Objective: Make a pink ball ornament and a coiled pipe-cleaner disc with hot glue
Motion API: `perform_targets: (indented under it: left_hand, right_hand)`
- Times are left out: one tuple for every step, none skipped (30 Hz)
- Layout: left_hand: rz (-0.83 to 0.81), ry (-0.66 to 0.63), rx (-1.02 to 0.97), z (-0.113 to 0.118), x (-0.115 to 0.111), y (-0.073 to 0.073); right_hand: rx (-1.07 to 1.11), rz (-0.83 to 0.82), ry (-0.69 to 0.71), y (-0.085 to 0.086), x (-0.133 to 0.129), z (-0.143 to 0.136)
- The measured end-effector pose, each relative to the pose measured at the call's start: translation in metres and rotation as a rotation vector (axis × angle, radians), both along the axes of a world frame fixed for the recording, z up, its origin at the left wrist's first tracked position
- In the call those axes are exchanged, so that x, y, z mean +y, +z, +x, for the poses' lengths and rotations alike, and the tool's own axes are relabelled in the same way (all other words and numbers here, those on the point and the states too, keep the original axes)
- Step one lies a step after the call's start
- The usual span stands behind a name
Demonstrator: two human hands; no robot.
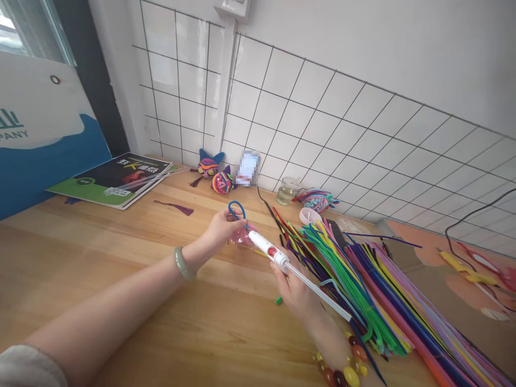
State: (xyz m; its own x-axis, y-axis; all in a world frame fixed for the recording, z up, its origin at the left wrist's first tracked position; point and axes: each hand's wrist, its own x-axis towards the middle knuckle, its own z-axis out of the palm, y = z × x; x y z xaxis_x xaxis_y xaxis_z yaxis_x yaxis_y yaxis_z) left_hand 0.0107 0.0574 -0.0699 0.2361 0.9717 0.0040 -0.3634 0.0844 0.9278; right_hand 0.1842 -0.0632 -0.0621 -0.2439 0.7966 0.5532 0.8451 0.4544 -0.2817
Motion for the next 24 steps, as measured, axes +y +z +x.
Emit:
perform_targets:
  left_hand:
    - [0.001, 0.004, 0.007, 0.0001, -0.0001, 0.0000]
    - [0.001, 0.010, 0.016, 0.0002, -0.0002, -0.0001]
    - [0.002, 0.014, 0.022, 0.0003, -0.0002, -0.0002]
    - [0.003, 0.015, 0.025, 0.0004, -0.0001, -0.0005]
    - [0.005, 0.016, 0.027, 0.0005, 0.0000, -0.0008]
    - [0.007, 0.020, 0.027, 0.0006, 0.0002, -0.0012]
    - [0.009, 0.024, 0.024, 0.0007, 0.0005, -0.0017]
    - [0.011, 0.026, 0.018, 0.0008, 0.0008, -0.0022]
    - [0.013, 0.027, 0.011, 0.0008, 0.0011, -0.0027]
    - [0.015, 0.028, 0.005, 0.0009, 0.0013, -0.0031]
    - [0.014, 0.027, 0.001, 0.0009, 0.0014, -0.0033]
    - [0.013, 0.025, -0.001, 0.0009, 0.0014, -0.0034]
    - [0.009, 0.020, -0.002, 0.0010, 0.0012, -0.0033]
    - [0.003, 0.016, -0.002, 0.0010, 0.0009, -0.0030]
    - [-0.004, 0.012, -0.003, 0.0011, 0.0007, -0.0028]
    - [-0.010, 0.004, -0.006, 0.0013, 0.0005, -0.0025]
    - [-0.013, 0.003, -0.013, 0.0014, 0.0004, -0.0023]
    - [-0.012, 0.008, -0.018, 0.0016, 0.0003, -0.0022]
    - [-0.010, 0.015, -0.022, 0.0017, 0.0003, -0.0020]
    - [-0.008, 0.021, -0.024, 0.0018, 0.0001, -0.0017]
    - [-0.006, 0.022, -0.027, 0.0018, -0.0001, -0.0013]
    - [-0.008, 0.017, -0.029, 0.0019, -0.0006, -0.0006]
    - [-0.011, 0.006, -0.031, 0.0019, -0.0012, 0.0003]
    - [-0.016, -0.007, -0.034, 0.0019, -0.0019, 0.0013]
  right_hand:
    - [0.000, 0.007, -0.005, 0.0002, 0.0000, -0.0003]
    - [-0.001, 0.011, -0.007, 0.0004, 0.0000, -0.0006]
    - [-0.003, 0.012, -0.007, 0.0005, 0.0000, -0.0008]
    - [-0.003, 0.010, -0.005, 0.0006, 0.0000, -0.0008]
    - [-0.001, 0.008, -0.002, 0.0007, 0.0000, -0.0008]
    - [0.001, 0.004, 0.001, 0.0007, 0.0000, -0.0006]
    - [0.006, -0.002, 0.005, 0.0006, 0.0000, -0.0002]
    - [0.011, -0.006, 0.008, 0.0005, 0.0000, 0.0002]
    - [0.016, -0.011, 0.010, 0.0004, 0.0000, 0.0006]
    - [0.019, -0.016, 0.011, 0.0003, 0.0000, 0.0009]
    - [0.020, -0.017, 0.013, 0.0002, 0.0000, 0.0012]
    - [0.020, -0.020, 0.014, 0.0001, -0.0001, 0.0013]
    - [0.018, -0.020, 0.014, 0.0001, -0.0001, 0.0014]
    - [0.016, -0.021, 0.014, 0.0000, -0.0001, 0.0014]
    - [0.014, -0.024, 0.015, -0.0001, -0.0001, 0.0014]
    - [0.014, -0.024, 0.015, -0.0001, -0.0002, 0.0015]
    - [0.016, -0.024, 0.015, -0.0002, -0.0002, 0.0016]
    - [0.018, -0.023, 0.015, -0.0003, -0.0002, 0.0017]
    - [0.020, -0.021, 0.015, -0.0005, -0.0002, 0.0018]
    - [0.020, -0.022, 0.013, -0.0006, -0.0002, 0.0018]
    - [0.019, -0.021, 0.011, -0.0007, -0.0002, 0.0018]
    - [0.014, -0.016, 0.011, -0.0007, -0.0001, 0.0018]
    - [0.005, -0.012, 0.012, -0.0007, -0.0001, 0.0016]
    - [-0.003, -0.007, 0.013, -0.0006, -0.0001, 0.0015]
